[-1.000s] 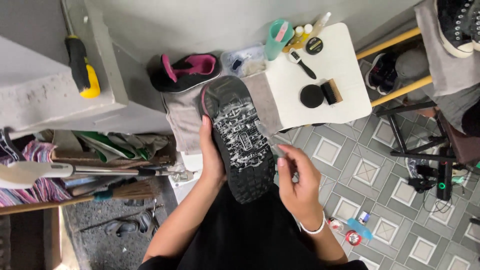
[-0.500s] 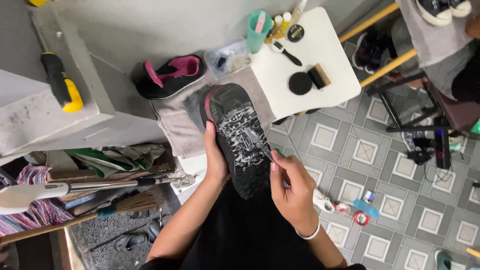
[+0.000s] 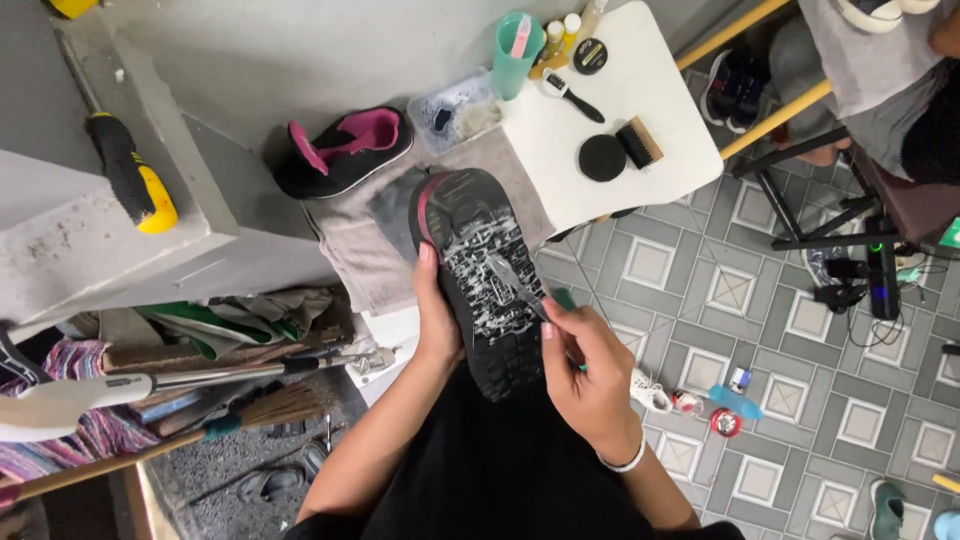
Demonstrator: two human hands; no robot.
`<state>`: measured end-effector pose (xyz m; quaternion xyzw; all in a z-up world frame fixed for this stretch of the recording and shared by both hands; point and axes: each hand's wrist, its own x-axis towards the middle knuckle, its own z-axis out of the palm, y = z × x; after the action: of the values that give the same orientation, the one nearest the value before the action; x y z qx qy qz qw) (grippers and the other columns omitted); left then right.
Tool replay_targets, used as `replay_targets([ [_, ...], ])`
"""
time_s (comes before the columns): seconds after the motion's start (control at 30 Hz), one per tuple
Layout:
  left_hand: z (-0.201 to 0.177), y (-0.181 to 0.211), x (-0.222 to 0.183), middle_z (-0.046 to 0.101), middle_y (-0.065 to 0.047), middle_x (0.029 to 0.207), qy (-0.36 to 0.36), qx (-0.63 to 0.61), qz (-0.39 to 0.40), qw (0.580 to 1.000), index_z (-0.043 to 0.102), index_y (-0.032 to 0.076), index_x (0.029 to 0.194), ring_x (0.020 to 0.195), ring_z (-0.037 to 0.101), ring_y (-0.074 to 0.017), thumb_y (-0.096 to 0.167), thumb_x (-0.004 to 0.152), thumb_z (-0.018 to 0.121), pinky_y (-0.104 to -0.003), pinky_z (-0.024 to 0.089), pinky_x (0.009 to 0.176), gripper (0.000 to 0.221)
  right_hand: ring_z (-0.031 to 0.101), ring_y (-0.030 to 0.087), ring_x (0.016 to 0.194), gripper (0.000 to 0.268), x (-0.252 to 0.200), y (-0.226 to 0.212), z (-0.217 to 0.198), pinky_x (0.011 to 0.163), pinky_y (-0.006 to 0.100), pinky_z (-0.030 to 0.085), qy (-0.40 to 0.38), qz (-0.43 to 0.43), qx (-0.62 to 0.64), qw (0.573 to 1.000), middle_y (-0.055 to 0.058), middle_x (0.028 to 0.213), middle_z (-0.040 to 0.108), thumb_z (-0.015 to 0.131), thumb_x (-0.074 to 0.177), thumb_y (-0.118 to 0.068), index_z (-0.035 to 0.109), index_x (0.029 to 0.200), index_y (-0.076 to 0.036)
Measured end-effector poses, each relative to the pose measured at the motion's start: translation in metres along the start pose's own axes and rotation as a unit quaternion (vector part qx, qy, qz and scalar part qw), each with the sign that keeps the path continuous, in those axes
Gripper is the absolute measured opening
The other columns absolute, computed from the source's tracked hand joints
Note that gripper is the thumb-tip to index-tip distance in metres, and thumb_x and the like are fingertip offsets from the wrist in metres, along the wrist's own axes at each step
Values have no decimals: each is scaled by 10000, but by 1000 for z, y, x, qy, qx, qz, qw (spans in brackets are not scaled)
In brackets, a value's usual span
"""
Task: Applying a cleaning or adhesive substance to the sole of a shoe using a small brush at a repair bench.
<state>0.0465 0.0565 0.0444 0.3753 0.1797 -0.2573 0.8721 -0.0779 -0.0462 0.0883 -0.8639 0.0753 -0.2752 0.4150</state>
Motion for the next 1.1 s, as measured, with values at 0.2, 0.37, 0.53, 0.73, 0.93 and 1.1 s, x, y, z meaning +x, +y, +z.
replay_targets([
  [0.2,9,-3,-1,573,-152,1420,24,-34,-62,997,471,88,1467,1287,560,-286,532,851,471,-429,435,1122,759,382,78,517,118,-1,-4,-7,483,219,328,-13,11,6,1000,73,753,573,581,988,24,634,1088,60],
  [0.37,6,-11,-1,629,-176,1305,12,-23,-66,997,523,72,1406,1174,615,-302,546,856,487,-447,494,1051,727,395,90,546,176,-4,0,-13,495,222,348,-9,25,0,1000,40,714,525,585,998,-5,641,1157,46],
  [0.53,9,-10,-1,621,-160,1321,0,-15,-51,999,516,72,1410,1198,604,-284,531,882,467,-428,478,1076,701,400,93,532,167,-3,2,-15,489,221,349,-7,0,-3,1000,57,713,543,587,991,19,631,1146,62],
  [0.73,6,-11,1,621,-167,1331,9,-5,-68,998,511,75,1418,1207,605,-294,531,875,470,-434,479,1077,711,386,78,514,167,-9,0,-12,475,213,338,-9,27,-5,1000,53,733,563,586,998,-5,631,1148,54],
  [0.93,5,-6,15,687,-248,1204,79,28,-123,989,655,82,1295,1022,709,-363,749,733,617,-499,604,856,872,485,120,403,136,-5,-3,-8,389,243,405,41,32,6,999,78,612,579,616,950,5,715,1034,44],
  [1.1,5,-4,20,630,-249,1316,77,36,-125,988,596,59,1378,1138,662,-357,734,777,583,-512,566,946,904,507,164,405,140,-2,-6,-2,395,261,416,39,30,-10,999,80,588,569,627,936,13,723,1032,49],
])
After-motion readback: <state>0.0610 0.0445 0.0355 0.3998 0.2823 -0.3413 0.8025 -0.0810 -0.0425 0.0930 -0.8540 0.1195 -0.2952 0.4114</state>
